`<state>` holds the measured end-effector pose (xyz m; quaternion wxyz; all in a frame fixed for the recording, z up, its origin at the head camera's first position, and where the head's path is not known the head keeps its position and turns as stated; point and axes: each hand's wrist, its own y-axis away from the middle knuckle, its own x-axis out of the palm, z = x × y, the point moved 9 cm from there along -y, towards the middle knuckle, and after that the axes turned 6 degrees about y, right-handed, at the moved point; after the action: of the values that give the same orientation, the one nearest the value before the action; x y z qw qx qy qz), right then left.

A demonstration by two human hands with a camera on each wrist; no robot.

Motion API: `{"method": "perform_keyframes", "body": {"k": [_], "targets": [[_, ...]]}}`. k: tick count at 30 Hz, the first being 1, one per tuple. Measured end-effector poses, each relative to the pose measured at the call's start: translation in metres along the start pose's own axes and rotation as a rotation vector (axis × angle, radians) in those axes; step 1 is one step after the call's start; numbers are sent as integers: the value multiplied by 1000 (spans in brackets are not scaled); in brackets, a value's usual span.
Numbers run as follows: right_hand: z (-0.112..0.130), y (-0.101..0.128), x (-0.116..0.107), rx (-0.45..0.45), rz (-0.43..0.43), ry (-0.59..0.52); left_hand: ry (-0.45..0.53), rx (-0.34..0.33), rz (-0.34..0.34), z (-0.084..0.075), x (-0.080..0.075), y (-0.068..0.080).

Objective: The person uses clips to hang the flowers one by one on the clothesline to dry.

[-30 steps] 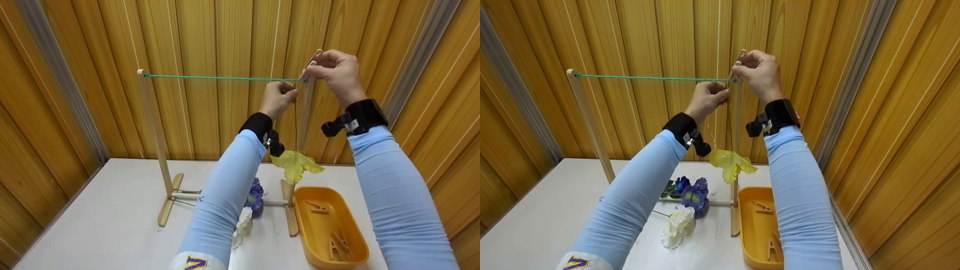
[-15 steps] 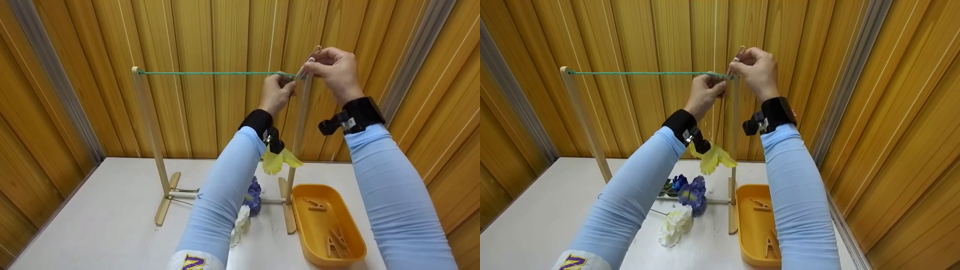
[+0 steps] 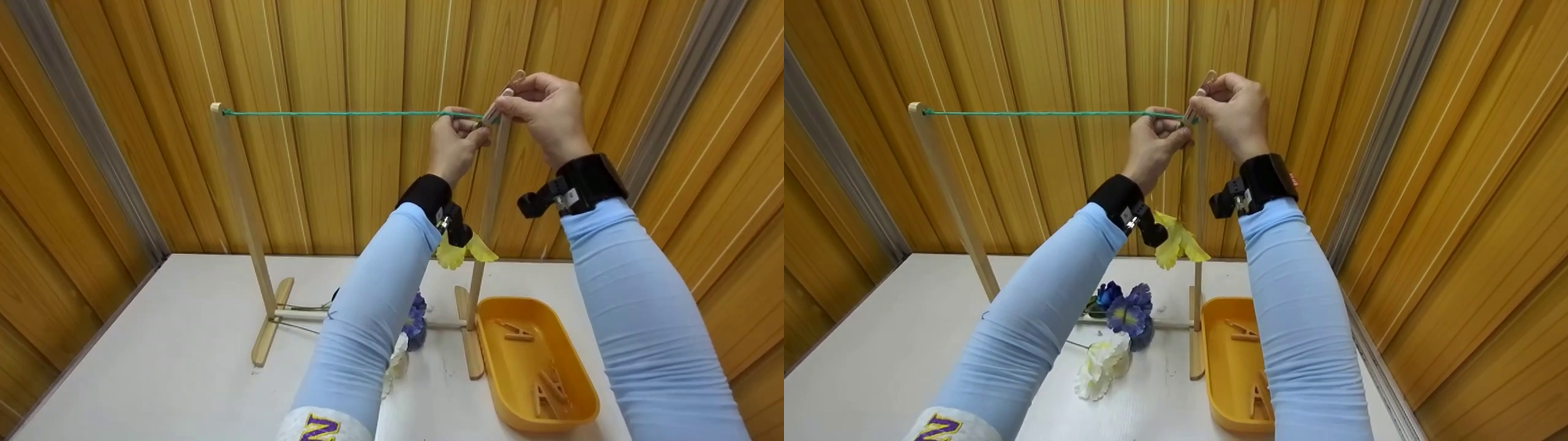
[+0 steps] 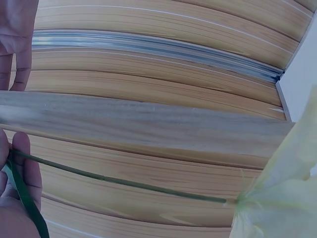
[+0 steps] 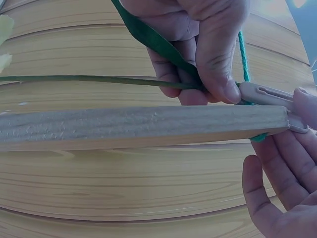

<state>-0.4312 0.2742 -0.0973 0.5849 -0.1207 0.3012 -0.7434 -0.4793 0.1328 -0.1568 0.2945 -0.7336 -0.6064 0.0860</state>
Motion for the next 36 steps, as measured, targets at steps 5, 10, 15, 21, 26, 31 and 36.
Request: {"method": "perform_keyframes", "body": {"k": [5,10,15,21,26,31,36], "targets": [[1,1,3,16,-2,-11,-24,20,3,-6,0,1],[3,3,7,26,5,-15,-36,14,-7,-9,-4,3],[1,3,8,34,17,25,-47,-42,3,-7,-4,4],[-1,4,7,34,36,38,-6,-36,25,-8,0,5],[-2,4,6,41,45,16,5,-60,70,-5,1,6],[-4,4,5,43,51,-9,-132,-140,152,3,-2,10],[-4,5,5,38,73,56,-320,-211,254,10,-7,16]]}}
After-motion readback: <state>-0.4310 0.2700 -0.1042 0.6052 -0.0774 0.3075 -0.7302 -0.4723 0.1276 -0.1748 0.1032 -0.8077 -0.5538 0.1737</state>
